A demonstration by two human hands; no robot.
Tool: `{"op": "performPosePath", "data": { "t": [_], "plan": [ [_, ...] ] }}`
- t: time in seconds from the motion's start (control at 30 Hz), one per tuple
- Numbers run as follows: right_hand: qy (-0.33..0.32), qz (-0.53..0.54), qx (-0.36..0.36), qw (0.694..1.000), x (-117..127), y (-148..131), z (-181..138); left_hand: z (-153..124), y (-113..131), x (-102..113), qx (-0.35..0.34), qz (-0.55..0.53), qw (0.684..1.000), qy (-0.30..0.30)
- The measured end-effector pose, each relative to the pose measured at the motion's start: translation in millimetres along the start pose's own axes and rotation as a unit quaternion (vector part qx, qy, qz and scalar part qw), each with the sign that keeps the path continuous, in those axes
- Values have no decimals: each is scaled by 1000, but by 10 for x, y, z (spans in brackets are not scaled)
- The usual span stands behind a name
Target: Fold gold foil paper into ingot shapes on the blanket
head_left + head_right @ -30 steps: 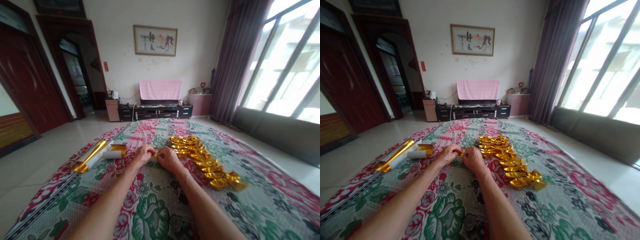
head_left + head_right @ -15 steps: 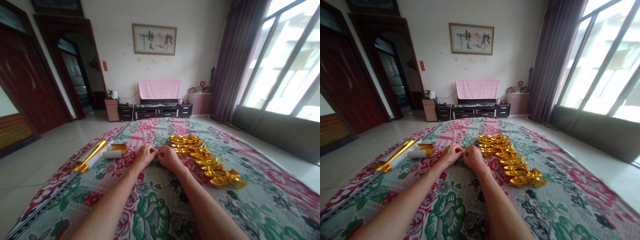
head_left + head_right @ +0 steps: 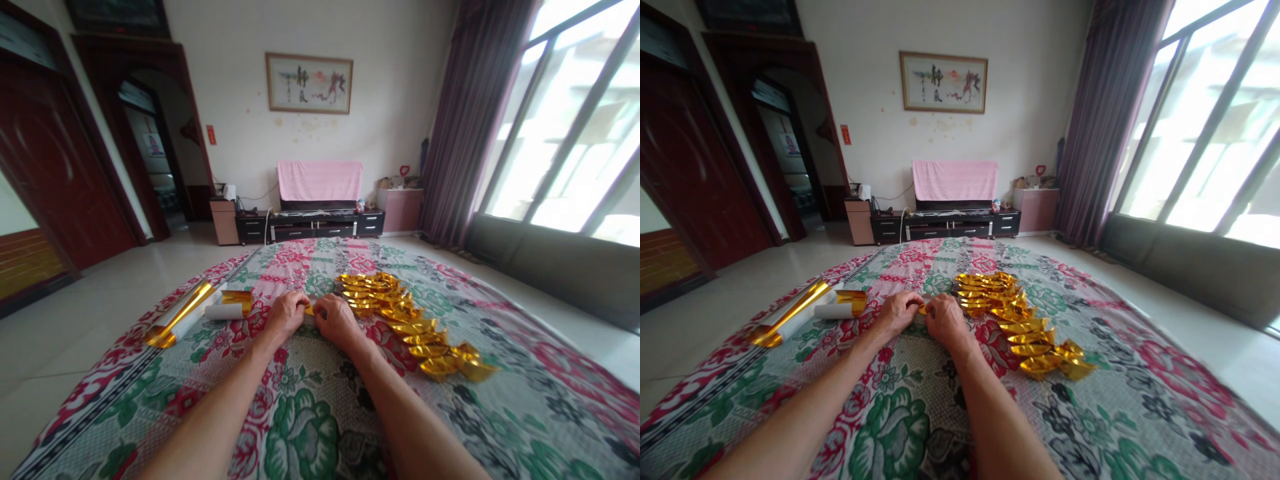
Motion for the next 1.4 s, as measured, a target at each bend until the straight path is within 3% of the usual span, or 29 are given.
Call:
{"op": "performPosePath", "data": {
  "t": [0.33,0.6,0.87,1.4],
  "plan": [
    [48,-20,-58,997,-47,35,4,-51,102,85,-21,63,998,7],
    [45,-54,-101,992,-63,-6,-5,-43,44,84,-5,69,994,82],
    [14,-92,-115,989,-62,-65,23,-14,-59,28,23,25,999,41],
    [3,-98,-130,987,-91,-84,62,-24,-52,44,-8,55,998,13]
  ]
}}
Point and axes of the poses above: each hand's wrist, its own z-axis towards the middle knuckle, its own x-axis out of the back of the hand, y = z × x, the point moved 1 cm from there along z, towards the middle knuckle, and after that the axes turned 7 degrees about -z, right-handed, at the moved point
